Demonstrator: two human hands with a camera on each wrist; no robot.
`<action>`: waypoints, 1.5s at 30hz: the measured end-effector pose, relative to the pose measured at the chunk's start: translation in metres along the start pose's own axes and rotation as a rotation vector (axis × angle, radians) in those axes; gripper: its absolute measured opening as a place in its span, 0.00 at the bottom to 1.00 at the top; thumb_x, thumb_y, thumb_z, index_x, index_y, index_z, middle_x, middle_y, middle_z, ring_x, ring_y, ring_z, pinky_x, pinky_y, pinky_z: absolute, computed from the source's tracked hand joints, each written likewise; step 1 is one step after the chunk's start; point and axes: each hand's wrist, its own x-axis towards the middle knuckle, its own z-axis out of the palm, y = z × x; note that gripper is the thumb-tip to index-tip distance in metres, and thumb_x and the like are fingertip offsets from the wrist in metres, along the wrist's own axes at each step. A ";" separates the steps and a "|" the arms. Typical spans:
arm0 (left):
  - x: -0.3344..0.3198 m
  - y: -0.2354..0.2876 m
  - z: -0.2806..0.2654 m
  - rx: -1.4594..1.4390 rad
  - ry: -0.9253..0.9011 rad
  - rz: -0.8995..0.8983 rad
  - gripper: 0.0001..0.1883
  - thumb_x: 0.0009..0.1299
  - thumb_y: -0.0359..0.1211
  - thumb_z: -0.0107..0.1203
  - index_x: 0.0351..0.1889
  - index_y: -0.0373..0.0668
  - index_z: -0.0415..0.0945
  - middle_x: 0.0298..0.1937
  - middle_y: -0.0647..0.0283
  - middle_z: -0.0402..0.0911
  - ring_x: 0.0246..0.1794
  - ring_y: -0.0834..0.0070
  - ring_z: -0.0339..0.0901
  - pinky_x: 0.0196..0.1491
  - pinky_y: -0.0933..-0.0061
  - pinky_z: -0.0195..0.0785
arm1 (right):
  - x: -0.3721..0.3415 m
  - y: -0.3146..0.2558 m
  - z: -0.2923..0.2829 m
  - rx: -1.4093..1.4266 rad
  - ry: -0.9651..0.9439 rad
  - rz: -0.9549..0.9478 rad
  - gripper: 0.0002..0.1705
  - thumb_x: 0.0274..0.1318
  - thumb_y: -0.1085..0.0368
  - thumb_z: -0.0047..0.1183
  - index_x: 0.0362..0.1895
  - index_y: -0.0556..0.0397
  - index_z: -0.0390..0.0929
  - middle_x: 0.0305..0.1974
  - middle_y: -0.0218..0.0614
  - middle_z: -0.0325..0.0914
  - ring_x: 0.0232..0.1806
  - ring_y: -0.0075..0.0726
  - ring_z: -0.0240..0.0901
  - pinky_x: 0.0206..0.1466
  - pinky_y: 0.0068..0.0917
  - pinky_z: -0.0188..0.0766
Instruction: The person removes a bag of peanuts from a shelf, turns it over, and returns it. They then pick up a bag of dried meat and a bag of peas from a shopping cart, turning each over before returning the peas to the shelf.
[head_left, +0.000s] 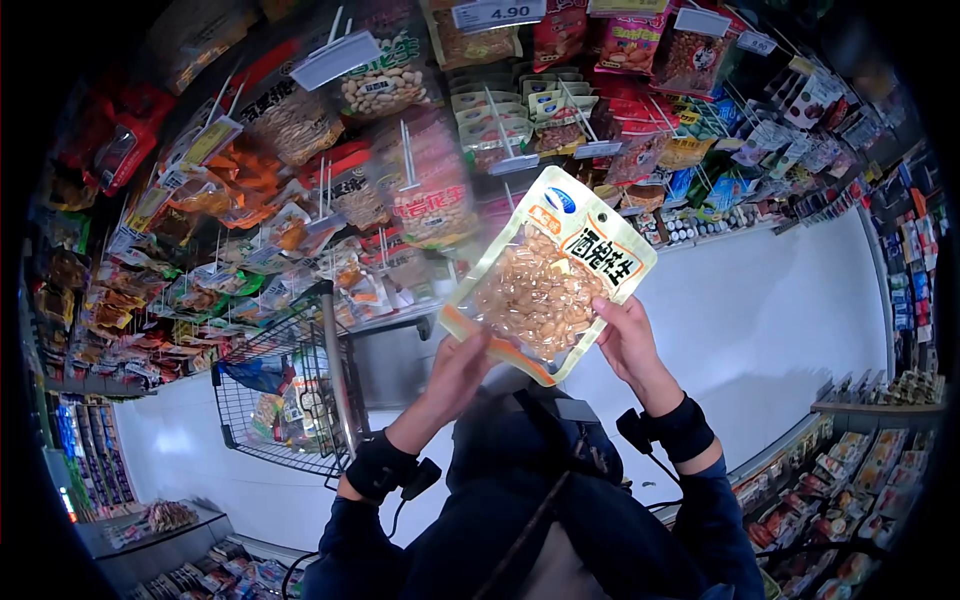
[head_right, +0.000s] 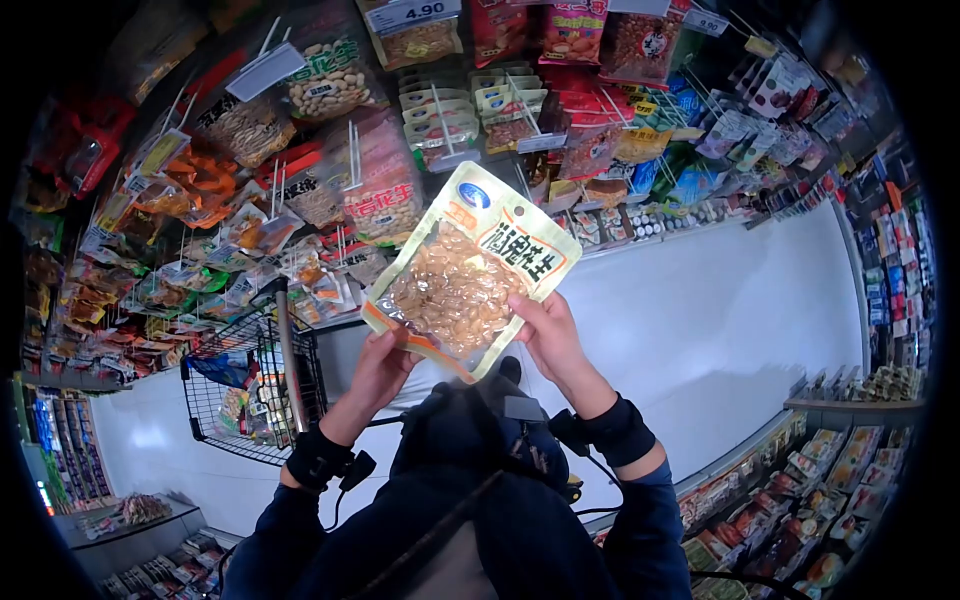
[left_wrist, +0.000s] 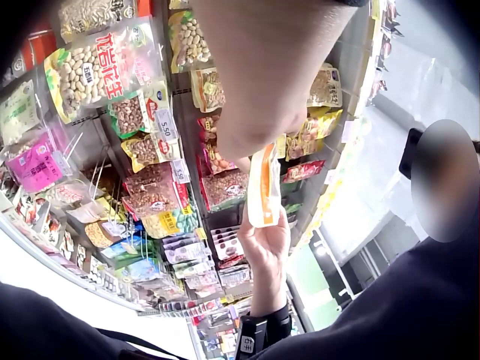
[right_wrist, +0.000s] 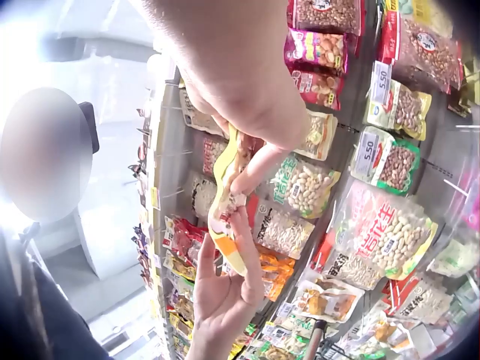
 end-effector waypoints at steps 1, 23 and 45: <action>0.007 -0.004 0.002 0.009 0.034 0.002 0.18 0.64 0.39 0.45 0.46 0.37 0.62 0.40 0.62 0.72 0.39 0.73 0.72 0.42 0.76 0.64 | 0.004 -0.006 -0.010 -0.007 0.008 0.000 0.20 0.53 0.68 0.43 0.49 0.62 0.59 0.44 0.39 0.68 0.41 0.30 0.70 0.40 0.26 0.73; 0.157 0.078 0.017 0.511 0.056 0.237 0.19 0.60 0.24 0.49 0.50 0.35 0.63 0.42 0.62 0.75 0.43 0.80 0.70 0.47 0.79 0.62 | 0.120 -0.044 -0.032 -0.369 -0.141 0.058 0.17 0.53 0.63 0.45 0.46 0.59 0.67 0.42 0.31 0.71 0.41 0.21 0.66 0.47 0.21 0.61; 0.267 0.180 0.016 0.644 0.137 0.331 0.15 0.52 0.39 0.61 0.33 0.39 0.76 0.24 0.69 0.75 0.20 0.87 0.68 0.24 0.85 0.61 | 0.266 -0.094 0.055 -0.370 -0.017 -0.362 0.14 0.47 0.66 0.53 0.38 0.59 0.70 0.34 0.33 0.74 0.32 0.21 0.69 0.37 0.18 0.66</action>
